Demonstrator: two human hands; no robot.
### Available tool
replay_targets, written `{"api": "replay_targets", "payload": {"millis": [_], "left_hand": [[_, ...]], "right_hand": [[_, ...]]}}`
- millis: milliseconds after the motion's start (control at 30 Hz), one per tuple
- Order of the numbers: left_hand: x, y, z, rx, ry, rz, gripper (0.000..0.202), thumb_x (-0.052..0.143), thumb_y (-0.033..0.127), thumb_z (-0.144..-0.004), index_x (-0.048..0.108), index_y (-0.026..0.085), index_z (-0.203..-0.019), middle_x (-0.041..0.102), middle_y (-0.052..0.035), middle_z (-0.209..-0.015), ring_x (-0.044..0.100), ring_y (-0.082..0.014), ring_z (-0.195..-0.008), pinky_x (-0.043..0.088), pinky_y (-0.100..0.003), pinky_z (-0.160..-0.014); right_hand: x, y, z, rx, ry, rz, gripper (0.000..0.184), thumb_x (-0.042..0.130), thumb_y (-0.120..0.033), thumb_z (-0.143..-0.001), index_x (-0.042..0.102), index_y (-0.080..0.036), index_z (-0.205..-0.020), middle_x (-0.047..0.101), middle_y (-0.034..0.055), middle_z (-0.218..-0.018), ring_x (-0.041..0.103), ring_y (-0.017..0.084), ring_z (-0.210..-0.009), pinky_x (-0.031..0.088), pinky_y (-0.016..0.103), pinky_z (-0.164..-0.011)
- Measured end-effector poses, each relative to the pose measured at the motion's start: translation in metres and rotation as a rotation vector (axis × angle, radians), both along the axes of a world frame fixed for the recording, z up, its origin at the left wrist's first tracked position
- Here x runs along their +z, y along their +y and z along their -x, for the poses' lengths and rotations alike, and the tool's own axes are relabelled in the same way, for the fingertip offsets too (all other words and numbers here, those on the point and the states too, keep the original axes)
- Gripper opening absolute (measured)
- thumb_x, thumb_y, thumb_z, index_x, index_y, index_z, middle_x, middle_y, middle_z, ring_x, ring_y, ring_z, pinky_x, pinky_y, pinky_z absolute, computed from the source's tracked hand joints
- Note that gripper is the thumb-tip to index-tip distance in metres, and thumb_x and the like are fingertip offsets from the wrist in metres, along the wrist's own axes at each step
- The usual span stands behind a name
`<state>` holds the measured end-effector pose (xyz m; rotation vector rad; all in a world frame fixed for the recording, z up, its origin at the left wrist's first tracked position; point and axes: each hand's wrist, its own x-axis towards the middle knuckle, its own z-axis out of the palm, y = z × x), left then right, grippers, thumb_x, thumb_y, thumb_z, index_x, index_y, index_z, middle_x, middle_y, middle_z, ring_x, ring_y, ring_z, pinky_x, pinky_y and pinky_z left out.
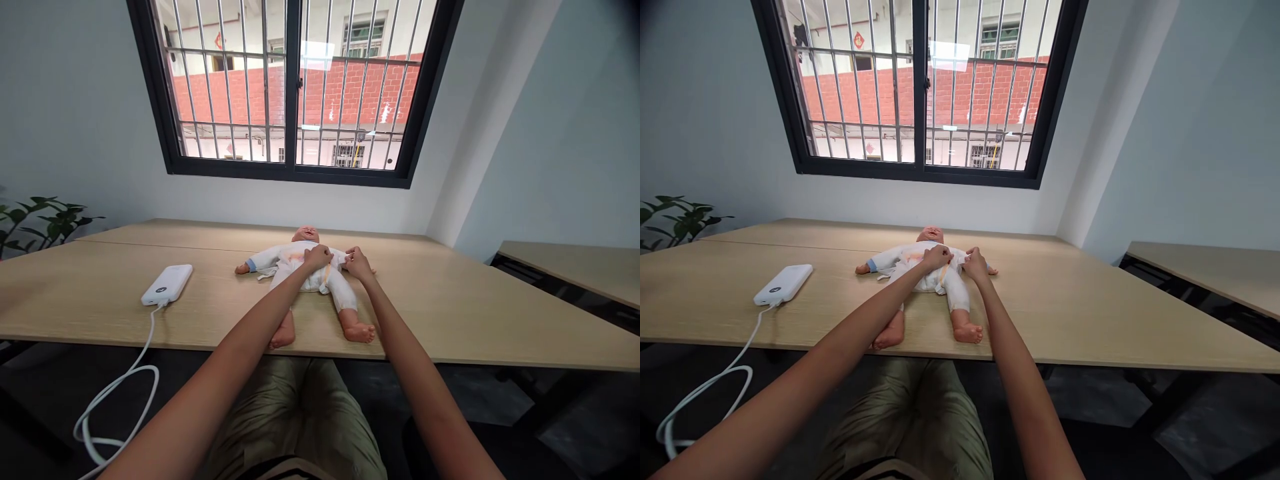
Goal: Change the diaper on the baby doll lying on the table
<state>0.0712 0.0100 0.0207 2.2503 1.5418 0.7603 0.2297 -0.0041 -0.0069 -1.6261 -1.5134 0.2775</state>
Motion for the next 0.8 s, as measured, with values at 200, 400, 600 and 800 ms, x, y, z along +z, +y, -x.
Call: {"api": "replay_targets", "payload": {"millis": [200, 400, 600, 800], "left_hand": [[-0.002, 0.003, -0.003, 0.052, 0.038, -0.043, 0.015, 0.05, 0.027, -0.09, 0.056, 0.019, -0.079, 0.071, -0.0029, -0.1, 0.061, -0.0219, -0.102, 0.035, -0.045, -0.101], [-0.002, 0.008, -0.014, 0.03, 0.125, -0.105, 0.006, 0.056, 0.017, -0.085, 0.059, 0.017, -0.08, 0.07, -0.0105, -0.098, 0.06, -0.0288, -0.106, 0.034, -0.052, -0.1], [0.001, 0.014, -0.012, -0.045, 0.086, -0.181, 0.01, 0.055, 0.012, -0.083, 0.063, 0.016, -0.084, 0.065, -0.01, -0.103, 0.063, -0.025, -0.097, 0.045, -0.042, -0.09], [0.002, 0.002, 0.04, -0.164, -0.086, -0.427, 0.018, 0.049, 0.017, -0.09, 0.067, 0.016, -0.091, 0.069, -0.0085, -0.101, 0.061, -0.0198, -0.102, 0.046, -0.033, -0.095]], "right_hand": [[0.005, 0.0, -0.009, 0.014, 0.08, -0.059, 0.02, 0.049, -0.011, -0.072, 0.046, -0.022, -0.088, 0.063, 0.0025, -0.081, 0.062, 0.02, -0.08, 0.043, 0.028, -0.069], [0.007, 0.001, -0.008, 0.204, 0.096, -0.198, 0.024, 0.045, -0.014, -0.069, 0.044, -0.023, -0.092, 0.057, -0.0008, -0.074, 0.059, 0.02, -0.075, 0.044, 0.032, -0.073], [0.004, 0.004, 0.009, 0.386, 0.215, -0.256, 0.024, 0.047, -0.024, -0.072, 0.043, -0.023, -0.095, 0.053, -0.0013, -0.076, 0.057, 0.019, -0.075, 0.047, 0.034, -0.073], [0.007, -0.001, 0.021, 0.411, 0.306, -0.221, 0.022, 0.048, -0.025, -0.075, 0.041, -0.023, -0.096, 0.055, -0.0012, -0.076, 0.06, 0.019, -0.073, 0.049, 0.036, -0.073]]}}
